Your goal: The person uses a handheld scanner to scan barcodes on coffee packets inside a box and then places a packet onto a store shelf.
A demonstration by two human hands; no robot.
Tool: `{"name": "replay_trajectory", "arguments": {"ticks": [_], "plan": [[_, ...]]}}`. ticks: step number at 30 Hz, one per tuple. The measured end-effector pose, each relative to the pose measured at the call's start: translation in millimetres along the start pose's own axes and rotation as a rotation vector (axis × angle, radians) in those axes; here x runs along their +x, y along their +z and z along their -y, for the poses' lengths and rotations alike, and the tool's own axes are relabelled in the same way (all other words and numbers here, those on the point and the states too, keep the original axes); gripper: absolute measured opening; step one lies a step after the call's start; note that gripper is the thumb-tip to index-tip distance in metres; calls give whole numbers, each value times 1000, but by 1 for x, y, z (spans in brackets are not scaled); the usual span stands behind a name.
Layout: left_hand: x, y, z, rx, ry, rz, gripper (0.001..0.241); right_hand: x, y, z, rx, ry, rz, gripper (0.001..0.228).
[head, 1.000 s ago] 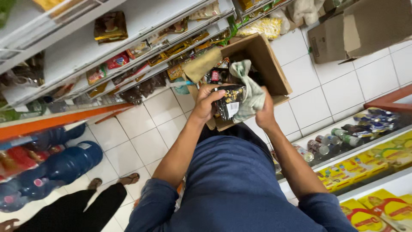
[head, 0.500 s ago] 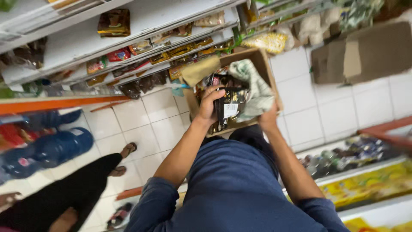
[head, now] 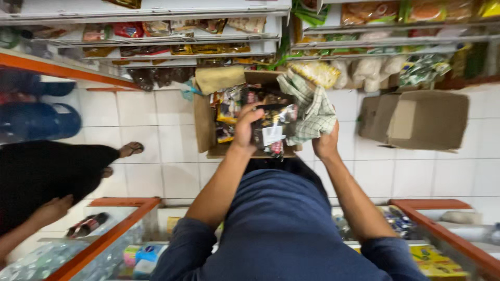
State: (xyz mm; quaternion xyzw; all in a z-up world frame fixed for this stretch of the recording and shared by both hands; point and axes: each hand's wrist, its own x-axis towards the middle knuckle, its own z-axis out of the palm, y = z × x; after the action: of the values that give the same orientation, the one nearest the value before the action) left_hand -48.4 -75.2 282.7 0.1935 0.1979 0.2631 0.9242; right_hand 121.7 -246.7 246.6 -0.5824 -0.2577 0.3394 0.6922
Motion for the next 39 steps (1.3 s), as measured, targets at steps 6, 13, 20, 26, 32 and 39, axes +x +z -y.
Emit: {"name": "replay_trajectory", "arguments": {"ticks": [6, 13, 20, 26, 32, 39], "plan": [[18, 8, 25, -91, 18, 116, 16, 20, -12, -5, -355, 117, 200, 35], [49, 30, 64, -267, 148, -69, 27, 79, -87, 6, 39, 134, 132, 47], [77, 77, 78, -388, 446, -108, 26, 155, -78, 65, -450, -415, 578, 50], [82, 92, 75, -334, 608, -248, 20, 180, -108, 24, -538, -50, 617, 51], [108, 85, 87, -8, 778, -370, 14, 173, -141, 33, -365, -351, 407, 62], [99, 108, 75, 176, 826, -462, 15, 152, -88, 52, -300, 43, 747, 49]]}}
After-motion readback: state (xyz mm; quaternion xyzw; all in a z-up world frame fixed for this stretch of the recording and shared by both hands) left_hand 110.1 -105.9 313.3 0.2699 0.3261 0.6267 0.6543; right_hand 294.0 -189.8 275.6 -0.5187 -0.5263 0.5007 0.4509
